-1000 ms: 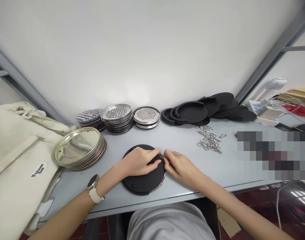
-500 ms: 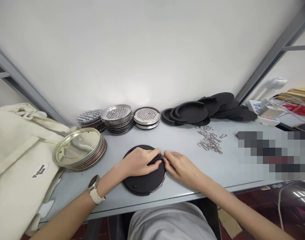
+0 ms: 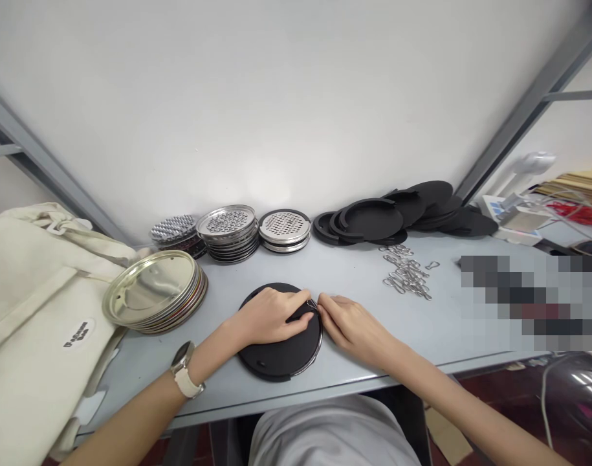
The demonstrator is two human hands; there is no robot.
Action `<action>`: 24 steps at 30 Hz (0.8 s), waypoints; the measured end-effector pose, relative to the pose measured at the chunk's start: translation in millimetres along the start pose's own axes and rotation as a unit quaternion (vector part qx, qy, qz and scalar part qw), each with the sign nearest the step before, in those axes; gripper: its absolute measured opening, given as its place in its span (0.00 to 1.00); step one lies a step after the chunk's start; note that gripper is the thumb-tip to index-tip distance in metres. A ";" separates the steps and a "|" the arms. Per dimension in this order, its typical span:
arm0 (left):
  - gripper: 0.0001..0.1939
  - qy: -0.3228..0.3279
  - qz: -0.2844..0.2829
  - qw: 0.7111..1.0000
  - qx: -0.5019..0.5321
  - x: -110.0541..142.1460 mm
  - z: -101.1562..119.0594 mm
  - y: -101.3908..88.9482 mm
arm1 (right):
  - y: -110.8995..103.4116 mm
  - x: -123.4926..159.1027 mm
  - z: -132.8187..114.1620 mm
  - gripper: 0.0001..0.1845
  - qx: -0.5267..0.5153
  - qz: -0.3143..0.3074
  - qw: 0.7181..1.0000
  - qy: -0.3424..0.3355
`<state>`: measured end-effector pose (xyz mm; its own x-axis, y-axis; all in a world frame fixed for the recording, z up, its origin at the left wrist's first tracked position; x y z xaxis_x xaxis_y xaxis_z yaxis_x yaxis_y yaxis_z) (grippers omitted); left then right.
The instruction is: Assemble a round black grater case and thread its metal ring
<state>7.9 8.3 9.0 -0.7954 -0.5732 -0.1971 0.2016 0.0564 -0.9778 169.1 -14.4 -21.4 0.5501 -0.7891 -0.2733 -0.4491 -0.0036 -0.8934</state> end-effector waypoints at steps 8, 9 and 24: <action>0.09 0.003 -0.005 1.000 -0.005 0.0 0.7 -0.8 | -0.7 -0.8 -0.8 0.10 0.006 0.001 1.000 -0.001; 0.09 0.004 -0.004 1.000 -0.002 0.1 0.8 -0.8 | -1.0 -0.9 -1.0 0.10 0.002 0.002 1.000 -0.001; 0.10 0.001 -0.013 1.000 0.013 0.6 1.2 -2.8 | -1.2 -0.7 -1.4 0.08 -0.008 -0.002 1.000 -0.002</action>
Point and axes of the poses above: each hand's wrist, its own x-axis away from the middle knuckle, its own y-axis out of the palm, z = x × y, the point moved 3 cm from there along -x, towards the middle knuckle, and after that the axes turned 2 degrees about -x, right-handed, at the moved point
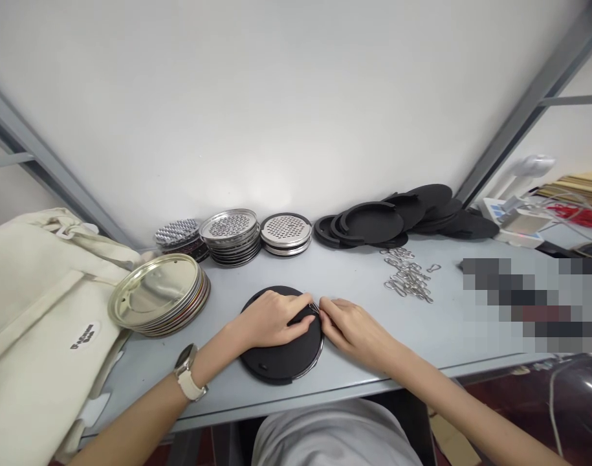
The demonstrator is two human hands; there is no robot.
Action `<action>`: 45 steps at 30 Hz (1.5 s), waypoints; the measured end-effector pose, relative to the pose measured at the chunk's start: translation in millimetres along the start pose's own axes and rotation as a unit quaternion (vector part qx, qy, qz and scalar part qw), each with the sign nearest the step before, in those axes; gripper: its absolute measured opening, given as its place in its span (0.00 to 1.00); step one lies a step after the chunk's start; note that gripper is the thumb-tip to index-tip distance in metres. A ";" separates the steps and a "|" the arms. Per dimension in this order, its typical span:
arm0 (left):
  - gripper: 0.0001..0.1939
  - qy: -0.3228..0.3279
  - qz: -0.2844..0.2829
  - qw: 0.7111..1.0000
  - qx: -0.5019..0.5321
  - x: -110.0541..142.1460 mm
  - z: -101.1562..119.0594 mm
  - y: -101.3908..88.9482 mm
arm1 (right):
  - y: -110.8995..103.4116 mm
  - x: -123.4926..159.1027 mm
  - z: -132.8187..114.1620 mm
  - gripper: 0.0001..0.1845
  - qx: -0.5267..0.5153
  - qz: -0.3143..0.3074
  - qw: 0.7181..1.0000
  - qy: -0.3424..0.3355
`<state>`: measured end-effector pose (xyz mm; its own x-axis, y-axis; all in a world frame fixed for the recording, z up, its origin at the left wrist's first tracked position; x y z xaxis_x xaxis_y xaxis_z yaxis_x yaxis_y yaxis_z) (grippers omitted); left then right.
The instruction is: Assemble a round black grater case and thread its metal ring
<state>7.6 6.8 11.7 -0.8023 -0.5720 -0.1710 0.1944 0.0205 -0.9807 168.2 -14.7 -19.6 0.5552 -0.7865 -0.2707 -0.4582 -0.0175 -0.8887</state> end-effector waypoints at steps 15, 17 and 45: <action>0.10 0.035 0.053 0.997 0.045 -2.3 3.5 -5.7 | 1.4 0.0 0.5 0.08 0.002 -0.004 1.000 -0.003; 0.10 0.054 0.052 0.995 0.069 -2.7 4.1 -6.1 | 1.8 0.1 0.8 0.09 0.003 -0.008 1.000 -0.002; 0.11 0.069 0.062 0.993 0.067 -2.6 5.0 -5.0 | 3.5 0.6 2.8 0.11 0.025 -0.001 1.000 -0.003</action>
Point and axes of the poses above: each hand's wrist, its own x-axis away from the middle knuckle, its own y-axis out of the palm, z = x × y, the point moved 3 cm from there along -x, towards the middle knuckle, and after that the axes turned 2 degrees about -x, right-handed, at the moved point
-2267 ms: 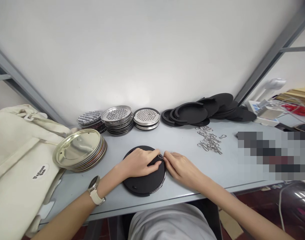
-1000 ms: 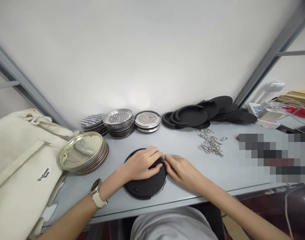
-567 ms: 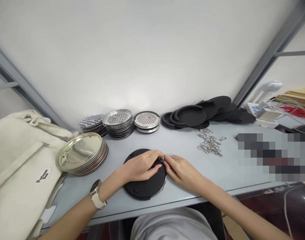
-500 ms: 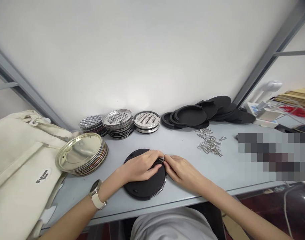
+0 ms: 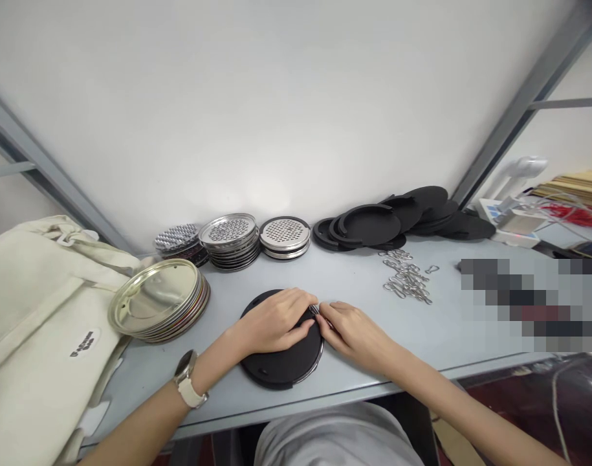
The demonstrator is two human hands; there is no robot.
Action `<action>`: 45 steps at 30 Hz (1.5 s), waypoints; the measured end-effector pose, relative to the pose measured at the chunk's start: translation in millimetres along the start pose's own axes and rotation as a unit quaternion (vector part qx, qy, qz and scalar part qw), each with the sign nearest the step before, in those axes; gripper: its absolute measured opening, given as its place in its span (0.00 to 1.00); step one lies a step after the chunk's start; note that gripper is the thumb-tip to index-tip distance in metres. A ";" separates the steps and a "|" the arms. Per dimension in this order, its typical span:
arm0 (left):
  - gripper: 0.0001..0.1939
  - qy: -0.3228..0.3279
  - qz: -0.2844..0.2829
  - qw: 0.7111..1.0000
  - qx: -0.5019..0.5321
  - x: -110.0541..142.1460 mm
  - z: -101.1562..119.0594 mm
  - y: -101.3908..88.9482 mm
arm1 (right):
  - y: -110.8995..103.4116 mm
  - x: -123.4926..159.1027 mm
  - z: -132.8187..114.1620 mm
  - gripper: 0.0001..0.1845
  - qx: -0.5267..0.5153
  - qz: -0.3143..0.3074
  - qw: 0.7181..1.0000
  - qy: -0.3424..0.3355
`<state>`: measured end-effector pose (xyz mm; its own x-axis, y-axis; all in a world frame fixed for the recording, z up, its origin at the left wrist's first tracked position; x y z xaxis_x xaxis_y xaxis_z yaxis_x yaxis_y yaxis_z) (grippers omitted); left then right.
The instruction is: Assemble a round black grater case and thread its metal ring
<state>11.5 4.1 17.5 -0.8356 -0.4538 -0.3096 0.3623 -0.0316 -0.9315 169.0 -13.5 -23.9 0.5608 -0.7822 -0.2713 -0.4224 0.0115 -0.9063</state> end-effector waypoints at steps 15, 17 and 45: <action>0.10 0.002 -0.010 1.000 -0.016 -0.4 1.3 -1.1 | 1.1 -0.3 -0.1 0.10 0.010 0.006 1.000 0.001; 0.10 0.001 -0.007 1.000 -0.012 -0.5 1.5 -1.4 | 1.8 -0.5 0.3 0.10 0.012 0.003 1.000 0.003; 0.11 0.000 -0.003 1.000 -0.011 0.3 -1.1 -0.1 | -1.4 0.3 -1.0 0.13 0.013 0.014 1.000 0.001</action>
Point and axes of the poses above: each hand's wrist, its own x-axis away from the middle knuckle, its own y-axis out of the palm, z = x × y, the point moved 3 cm from there along -x, towards the middle knuckle, and after that the axes turned 2 degrees about -x, right-handed, at the moved point
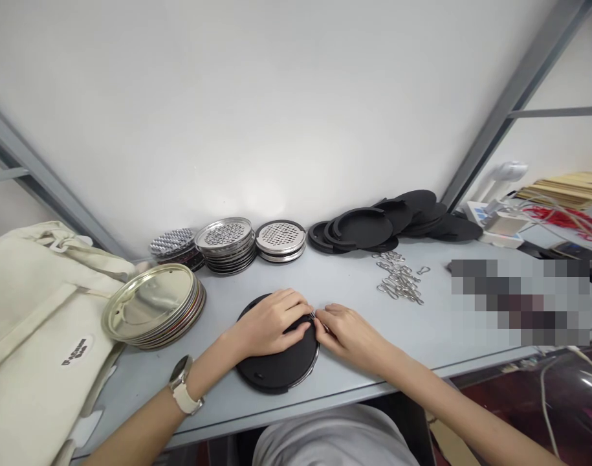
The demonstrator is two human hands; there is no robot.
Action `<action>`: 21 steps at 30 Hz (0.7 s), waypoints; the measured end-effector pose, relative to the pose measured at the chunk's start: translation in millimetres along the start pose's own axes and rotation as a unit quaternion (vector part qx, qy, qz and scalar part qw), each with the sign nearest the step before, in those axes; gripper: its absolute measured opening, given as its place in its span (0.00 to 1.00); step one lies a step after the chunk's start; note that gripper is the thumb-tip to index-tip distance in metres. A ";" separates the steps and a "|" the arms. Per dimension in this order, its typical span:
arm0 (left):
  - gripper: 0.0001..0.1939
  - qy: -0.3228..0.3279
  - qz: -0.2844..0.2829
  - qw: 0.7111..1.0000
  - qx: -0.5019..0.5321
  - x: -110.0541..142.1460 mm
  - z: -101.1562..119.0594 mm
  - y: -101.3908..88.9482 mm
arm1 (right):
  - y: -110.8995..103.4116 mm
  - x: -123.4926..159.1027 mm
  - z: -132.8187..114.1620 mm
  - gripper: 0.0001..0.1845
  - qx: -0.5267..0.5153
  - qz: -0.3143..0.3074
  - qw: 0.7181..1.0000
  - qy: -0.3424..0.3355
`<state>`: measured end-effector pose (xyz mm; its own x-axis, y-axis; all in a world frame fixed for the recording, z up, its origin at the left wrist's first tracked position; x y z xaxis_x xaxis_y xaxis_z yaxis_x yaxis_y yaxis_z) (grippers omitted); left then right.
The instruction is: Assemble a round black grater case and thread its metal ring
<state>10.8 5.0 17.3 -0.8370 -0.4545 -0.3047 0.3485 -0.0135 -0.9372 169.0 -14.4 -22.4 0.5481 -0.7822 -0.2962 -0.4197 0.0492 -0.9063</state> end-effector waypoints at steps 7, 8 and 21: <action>0.11 0.005 0.004 1.000 -0.002 0.3 -0.7 1.0 | 1.3 -1.3 0.7 0.14 0.009 0.002 1.000 -0.002; 0.12 0.003 0.002 1.000 -0.003 0.2 -0.7 0.9 | 1.5 -1.5 0.7 0.14 0.011 0.001 1.000 -0.002; 0.14 0.008 0.002 1.000 -0.002 0.2 1.5 -0.7 | -1.5 0.4 -1.1 0.12 -0.005 0.006 1.000 -0.005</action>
<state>11.0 3.5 18.1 -0.8427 -0.4395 -0.3110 0.3500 -0.0082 -0.9367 169.1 -15.4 -20.8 0.5498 -0.7756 -0.3103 -0.4334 0.0527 -0.8997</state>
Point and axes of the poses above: each hand's wrist, its own x-axis away from the middle knuckle, its own y-axis out of the palm, z = x × y, the point moved 3 cm from there along -x, towards the middle knuckle, and after that the axes turned 2 degrees about -x, right-handed, at the moved point
